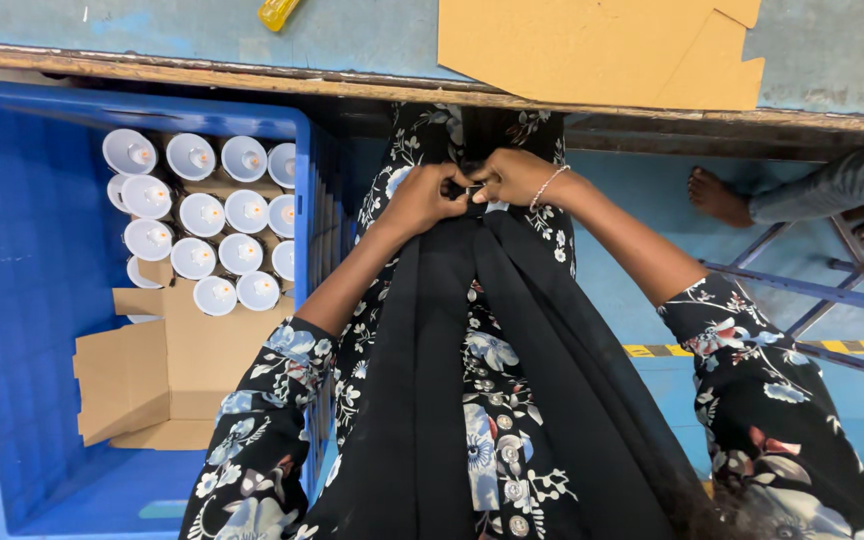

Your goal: The person assembles small electrical components by inserting metal clips into white plastic housings and securing them with a screwdriver. They repeatedly pick up clips and housings, align the parts, and tighten the screws to complete the assembly.

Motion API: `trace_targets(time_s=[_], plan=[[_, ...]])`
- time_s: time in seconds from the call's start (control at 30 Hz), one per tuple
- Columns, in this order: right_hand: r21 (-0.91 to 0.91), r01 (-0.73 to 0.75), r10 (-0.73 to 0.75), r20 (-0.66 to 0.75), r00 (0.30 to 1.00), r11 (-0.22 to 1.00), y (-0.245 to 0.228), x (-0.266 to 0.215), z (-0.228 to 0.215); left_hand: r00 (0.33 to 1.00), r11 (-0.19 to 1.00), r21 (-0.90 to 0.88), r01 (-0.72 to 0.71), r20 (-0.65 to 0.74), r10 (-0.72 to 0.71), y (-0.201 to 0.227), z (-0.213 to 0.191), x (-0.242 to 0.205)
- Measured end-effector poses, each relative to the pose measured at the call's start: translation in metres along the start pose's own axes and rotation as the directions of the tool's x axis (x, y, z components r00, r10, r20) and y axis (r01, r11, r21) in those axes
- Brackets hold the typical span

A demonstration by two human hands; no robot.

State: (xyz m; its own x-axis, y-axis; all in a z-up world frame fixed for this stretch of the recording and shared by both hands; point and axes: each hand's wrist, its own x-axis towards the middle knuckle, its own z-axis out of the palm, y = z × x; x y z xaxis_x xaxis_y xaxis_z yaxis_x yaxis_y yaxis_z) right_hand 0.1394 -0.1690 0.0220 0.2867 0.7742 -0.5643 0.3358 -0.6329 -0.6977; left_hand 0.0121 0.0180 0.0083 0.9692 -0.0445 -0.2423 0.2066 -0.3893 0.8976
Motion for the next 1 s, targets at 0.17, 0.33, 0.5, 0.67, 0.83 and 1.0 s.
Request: trace_targets(time_s=[0.17, 0.33, 0.5, 0.67, 0.83, 1.0], plan=[[-0.153, 0.039, -0.054, -0.098, 0.994, 0.987, -0.01, -0.01, 0.004, 0.999, 0.998, 0.05, 0.038, -0.025, -0.037, 0.005, 0.001, 0.002], [-0.044, -0.053, 0.045, -0.176, 0.983, 0.998, -0.018, -0.02, 0.006, 0.999, 0.999, 0.045, -0.018, -0.035, 0.02, 0.003, 0.001, 0.003], [0.142, -0.138, 0.167, -0.218, 0.962, 0.98, -0.031, -0.031, 0.012, 1.0, 1.0, -0.025, 0.018, -0.011, -0.018, -0.006, 0.004, 0.006], [-0.01, 0.089, -0.089, -0.278, 0.956, 0.996, -0.029, -0.025, 0.011, 0.999, 0.97, -0.242, 0.025, 0.049, -0.014, -0.02, 0.006, 0.006], [-0.098, 0.056, -0.079, -0.254, 0.964, 0.994, -0.03, -0.02, 0.007, 0.997, 0.956, -0.29, 0.038, 0.078, -0.016, -0.022, 0.004, 0.009], [-0.155, 0.02, -0.063, -0.279, 0.958, 0.988, -0.033, -0.019, 0.01, 0.997, 0.984, -0.158, 0.081, 0.02, -0.079, -0.013, 0.003, 0.004]])
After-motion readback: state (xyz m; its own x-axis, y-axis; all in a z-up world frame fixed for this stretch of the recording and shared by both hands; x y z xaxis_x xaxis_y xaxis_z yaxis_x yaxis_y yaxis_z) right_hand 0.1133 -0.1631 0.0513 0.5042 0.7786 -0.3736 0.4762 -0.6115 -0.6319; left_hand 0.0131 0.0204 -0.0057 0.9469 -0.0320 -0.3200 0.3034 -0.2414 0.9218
